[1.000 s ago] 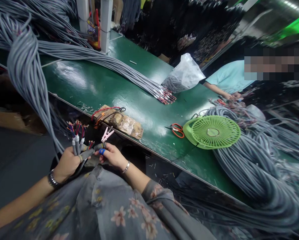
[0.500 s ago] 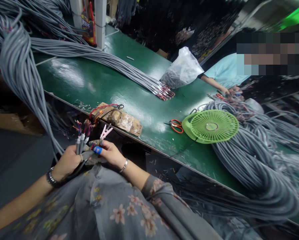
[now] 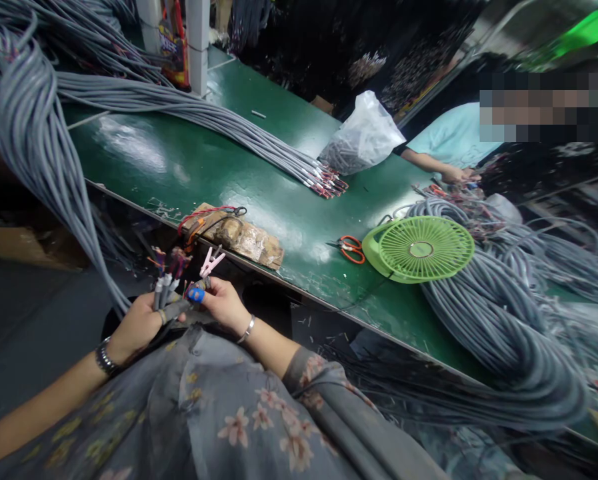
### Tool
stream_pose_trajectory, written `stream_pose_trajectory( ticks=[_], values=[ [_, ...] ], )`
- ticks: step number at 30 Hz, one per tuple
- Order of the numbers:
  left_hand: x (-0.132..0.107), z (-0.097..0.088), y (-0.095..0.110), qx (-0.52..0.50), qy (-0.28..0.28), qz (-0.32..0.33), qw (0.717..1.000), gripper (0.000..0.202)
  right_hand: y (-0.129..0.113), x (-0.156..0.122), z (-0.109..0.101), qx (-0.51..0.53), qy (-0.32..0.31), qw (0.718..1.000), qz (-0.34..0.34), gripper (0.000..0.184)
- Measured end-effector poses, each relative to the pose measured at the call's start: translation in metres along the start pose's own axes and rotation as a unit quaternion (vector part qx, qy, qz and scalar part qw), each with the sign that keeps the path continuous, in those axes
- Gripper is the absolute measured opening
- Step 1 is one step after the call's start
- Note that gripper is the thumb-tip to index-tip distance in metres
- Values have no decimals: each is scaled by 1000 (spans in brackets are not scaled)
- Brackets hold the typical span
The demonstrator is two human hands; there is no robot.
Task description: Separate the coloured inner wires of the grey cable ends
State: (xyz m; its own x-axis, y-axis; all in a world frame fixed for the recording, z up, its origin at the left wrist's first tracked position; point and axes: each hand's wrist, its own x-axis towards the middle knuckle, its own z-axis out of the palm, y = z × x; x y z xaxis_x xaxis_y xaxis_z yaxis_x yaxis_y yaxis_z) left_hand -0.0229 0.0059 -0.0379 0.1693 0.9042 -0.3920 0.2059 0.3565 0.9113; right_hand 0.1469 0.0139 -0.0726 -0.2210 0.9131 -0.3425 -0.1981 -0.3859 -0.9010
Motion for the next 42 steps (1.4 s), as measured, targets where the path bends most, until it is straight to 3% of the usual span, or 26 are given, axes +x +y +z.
stream_pose_trajectory(
  ticks=[4, 9, 14, 22, 30, 36, 42],
  values=[
    [0, 2, -7, -71, 75, 10, 995, 25, 2, 1, -2, 2, -13, 1000, -9, 45],
    [1, 7, -3, -99, 112, 11, 989, 29, 0, -2, -3, -3, -43, 997, -69, 45],
    [0, 10, 2, -112, 92, 34, 989, 35, 1, -4, -5, -16, -37, 997, -61, 48],
    [-1, 8, 0, -137, 69, -3, 988, 30, -5, -4, -11, 10, -66, 998, 2, 54],
    [1, 7, -1, -79, -4, -19, 997, 22, -11, 2, -3, 64, -91, 994, 21, 46],
    [3, 4, -7, -49, -6, -3, 999, 24, -11, 1, 4, 71, -52, 996, 10, 45],
    [0, 5, -8, -40, 34, 1, 999, 29, -9, -1, 11, 59, -3, 998, 8, 52]
  ],
)
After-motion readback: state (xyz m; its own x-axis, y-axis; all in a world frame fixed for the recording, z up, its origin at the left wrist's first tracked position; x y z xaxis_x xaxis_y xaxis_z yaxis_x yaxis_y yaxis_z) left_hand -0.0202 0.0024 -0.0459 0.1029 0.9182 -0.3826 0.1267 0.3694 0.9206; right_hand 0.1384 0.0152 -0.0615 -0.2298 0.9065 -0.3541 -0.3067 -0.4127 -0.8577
